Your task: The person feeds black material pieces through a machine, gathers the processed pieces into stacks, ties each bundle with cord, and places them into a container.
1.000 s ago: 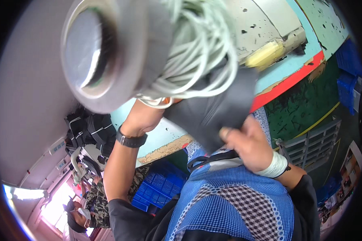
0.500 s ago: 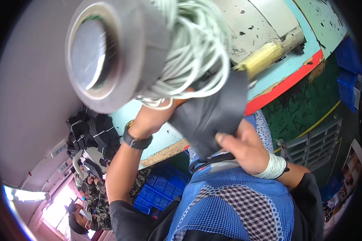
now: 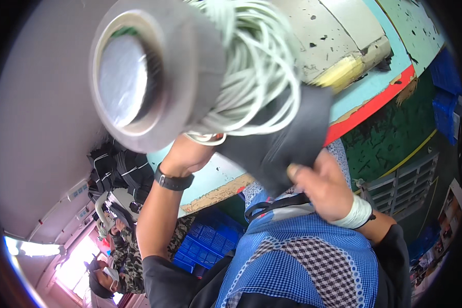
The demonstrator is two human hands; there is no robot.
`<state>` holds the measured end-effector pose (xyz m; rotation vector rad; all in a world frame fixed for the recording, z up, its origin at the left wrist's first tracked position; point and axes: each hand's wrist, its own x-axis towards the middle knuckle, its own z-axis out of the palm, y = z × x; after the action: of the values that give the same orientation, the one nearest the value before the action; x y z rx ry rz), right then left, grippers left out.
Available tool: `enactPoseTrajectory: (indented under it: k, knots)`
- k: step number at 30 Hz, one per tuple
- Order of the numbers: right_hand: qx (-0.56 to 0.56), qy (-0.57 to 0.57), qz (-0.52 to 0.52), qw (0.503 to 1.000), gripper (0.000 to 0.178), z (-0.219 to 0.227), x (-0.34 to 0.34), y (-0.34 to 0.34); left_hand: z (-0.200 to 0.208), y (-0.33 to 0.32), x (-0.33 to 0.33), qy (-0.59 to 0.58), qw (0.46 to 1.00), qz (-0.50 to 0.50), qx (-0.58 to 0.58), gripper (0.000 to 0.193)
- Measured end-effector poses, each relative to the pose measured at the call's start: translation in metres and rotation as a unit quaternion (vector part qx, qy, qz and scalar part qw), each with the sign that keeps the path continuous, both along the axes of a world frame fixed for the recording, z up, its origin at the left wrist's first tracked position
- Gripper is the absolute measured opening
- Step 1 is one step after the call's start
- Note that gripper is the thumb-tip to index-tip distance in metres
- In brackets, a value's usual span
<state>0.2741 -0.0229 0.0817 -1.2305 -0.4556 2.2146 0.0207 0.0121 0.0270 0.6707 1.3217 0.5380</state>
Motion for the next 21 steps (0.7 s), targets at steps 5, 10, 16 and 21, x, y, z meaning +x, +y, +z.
enactPoseTrajectory:
  k: [5, 10, 16, 21]
  knots:
    - [-0.007, -0.014, 0.020, 1.000, 0.025, 0.003, -0.005, -0.004, -0.013, -0.005, 0.004, 0.108, 0.993, -0.029, 0.034, 0.016]
    - [-0.044, 0.003, -0.005, 0.999, 0.024, 0.003, -0.001, 0.001, -0.014, -0.010, -0.003, 0.035, 0.999, 0.016, 0.032, 0.017]
    - [-0.027, -0.008, -0.026, 0.999, 0.024, -0.003, -0.005, 0.000, -0.024, -0.006, 0.001, 0.134, 0.988, -0.027, 0.066, 0.018]
    - [-0.062, 0.006, 0.048, 0.997, 0.021, 0.006, 0.001, -0.001, -0.015, -0.008, -0.011, 0.080, 0.996, -0.040, 0.027, 0.015]
